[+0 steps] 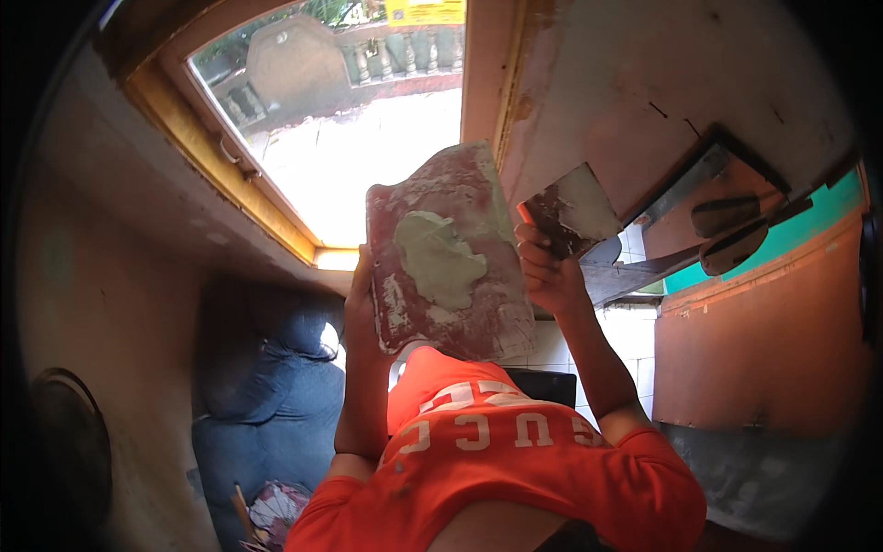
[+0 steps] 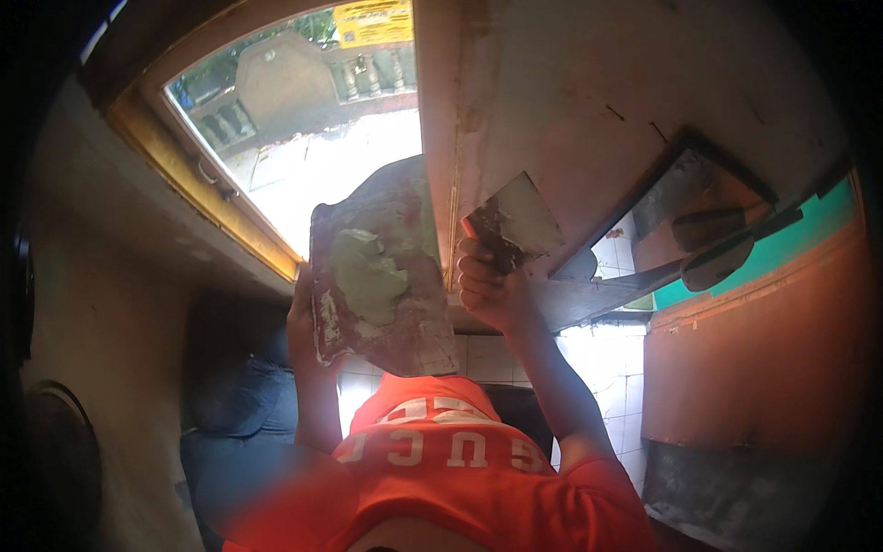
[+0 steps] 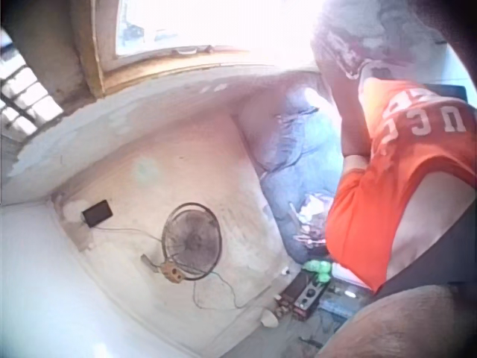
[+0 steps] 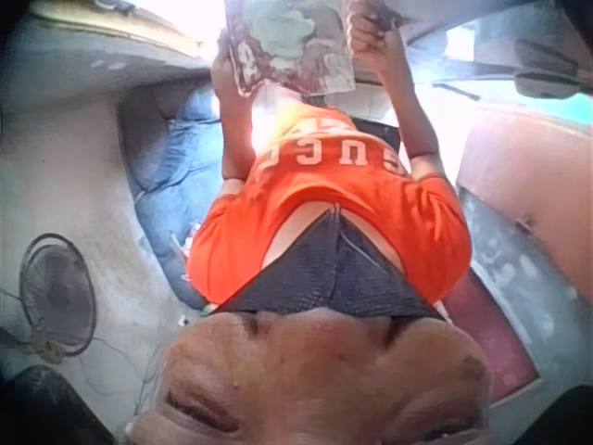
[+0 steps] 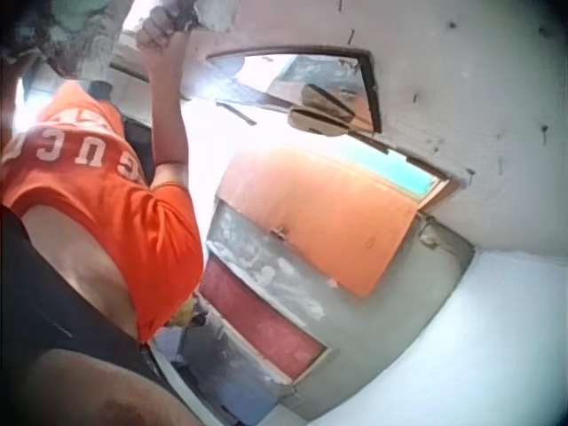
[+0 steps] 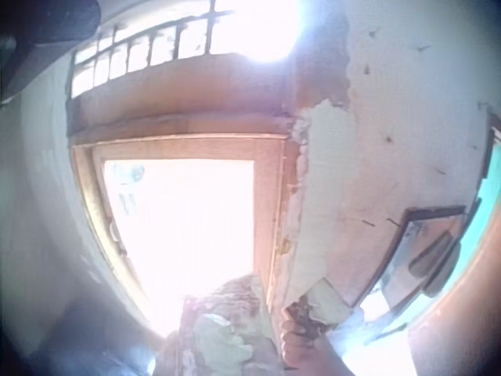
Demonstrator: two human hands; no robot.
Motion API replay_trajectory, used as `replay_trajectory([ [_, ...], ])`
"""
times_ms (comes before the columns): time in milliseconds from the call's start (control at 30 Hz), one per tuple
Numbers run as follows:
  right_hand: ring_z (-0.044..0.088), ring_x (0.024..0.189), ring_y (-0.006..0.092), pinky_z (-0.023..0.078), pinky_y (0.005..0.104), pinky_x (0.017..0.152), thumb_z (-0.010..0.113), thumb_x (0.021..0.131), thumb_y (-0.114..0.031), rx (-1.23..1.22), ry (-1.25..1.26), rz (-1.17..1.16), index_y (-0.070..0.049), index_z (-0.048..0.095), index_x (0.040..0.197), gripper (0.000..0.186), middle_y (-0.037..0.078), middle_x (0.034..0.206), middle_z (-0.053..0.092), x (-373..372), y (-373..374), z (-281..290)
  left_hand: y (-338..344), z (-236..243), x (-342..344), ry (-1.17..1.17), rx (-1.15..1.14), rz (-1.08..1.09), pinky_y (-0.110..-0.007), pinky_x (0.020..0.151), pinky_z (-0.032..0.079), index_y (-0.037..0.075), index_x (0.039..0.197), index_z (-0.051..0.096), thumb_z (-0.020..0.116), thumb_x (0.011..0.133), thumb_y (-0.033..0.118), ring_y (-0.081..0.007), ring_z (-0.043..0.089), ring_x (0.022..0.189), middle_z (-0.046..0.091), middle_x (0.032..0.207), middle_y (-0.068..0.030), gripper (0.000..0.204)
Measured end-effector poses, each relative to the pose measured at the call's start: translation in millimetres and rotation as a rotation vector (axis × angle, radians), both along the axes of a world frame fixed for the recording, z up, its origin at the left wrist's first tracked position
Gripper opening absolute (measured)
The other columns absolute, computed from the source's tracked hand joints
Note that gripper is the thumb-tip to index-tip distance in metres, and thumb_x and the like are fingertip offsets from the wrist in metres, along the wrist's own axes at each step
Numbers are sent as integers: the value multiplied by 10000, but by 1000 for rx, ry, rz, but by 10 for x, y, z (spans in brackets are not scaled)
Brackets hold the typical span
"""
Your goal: The person applies a substance to a wall using a putty knife while holding a hawk. They spread the material over several damaged spots on the wall next to a window.
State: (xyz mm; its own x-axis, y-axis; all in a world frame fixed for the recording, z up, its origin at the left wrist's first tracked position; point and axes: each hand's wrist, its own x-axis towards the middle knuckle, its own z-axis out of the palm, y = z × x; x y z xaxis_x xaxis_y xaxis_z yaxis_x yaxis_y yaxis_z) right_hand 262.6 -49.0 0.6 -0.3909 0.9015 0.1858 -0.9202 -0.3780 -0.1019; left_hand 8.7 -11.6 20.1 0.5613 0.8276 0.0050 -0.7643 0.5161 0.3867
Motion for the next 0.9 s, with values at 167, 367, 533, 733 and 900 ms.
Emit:
replay_trajectory([
  [167, 302, 426, 47, 324, 203, 407, 395, 956, -336, 96, -587, -395, -113, 452, 824, 266, -37, 579, 331, -108, 40, 134, -131, 86, 123, 218, 93, 115, -277, 667, 510, 35, 1206, 461, 357, 969, 351, -151, 599, 799, 594, 949, -71, 408],
  [367, 512, 778, 35, 418, 173, 666, 398, 962, -331, -275, -844, -686, -37, 552, 1100, 359, -21, 869, 543, -488, 122, 504, -5, -69, 29, -110, -38, -141, -299, 685, 528, 53, 1207, 473, 357, 960, 386, -166, 612, 823, 600, 1002, -85, 431],
  [533, 529, 607, 15, 403, 181, 475, 441, 935, -377, -57, -986, -524, -80, 556, 1112, 364, -42, 813, 609, -131, 102, -237, 28, 156, -23, 95, -62, 58, -324, 767, 517, 18, 1226, 451, 362, 957, 391, -201, 600, 934, 581, 1092, -121, 468],
  [733, 539, 620, 45, 430, 198, 446, 475, 923, -338, -275, -1354, -618, -105, 536, 1018, 258, -19, 763, 578, 172, -114, 124, 185, 57, -331, 39, 110, -21, -340, 828, 498, -12, 1234, 442, 357, 959, 364, -211, 582, 1004, 562, 1149, -144, 474],
  [900, 566, 538, 104, 451, 211, 447, 510, 911, -227, -3, -1430, -670, -60, 499, 979, 181, 36, 727, 600, 476, -134, 602, 205, 283, -318, 208, 31, 14, -348, 871, 483, -24, 1262, 419, 328, 979, 222, -219, 565, 1034, 548, 1170, -150, 385],
])
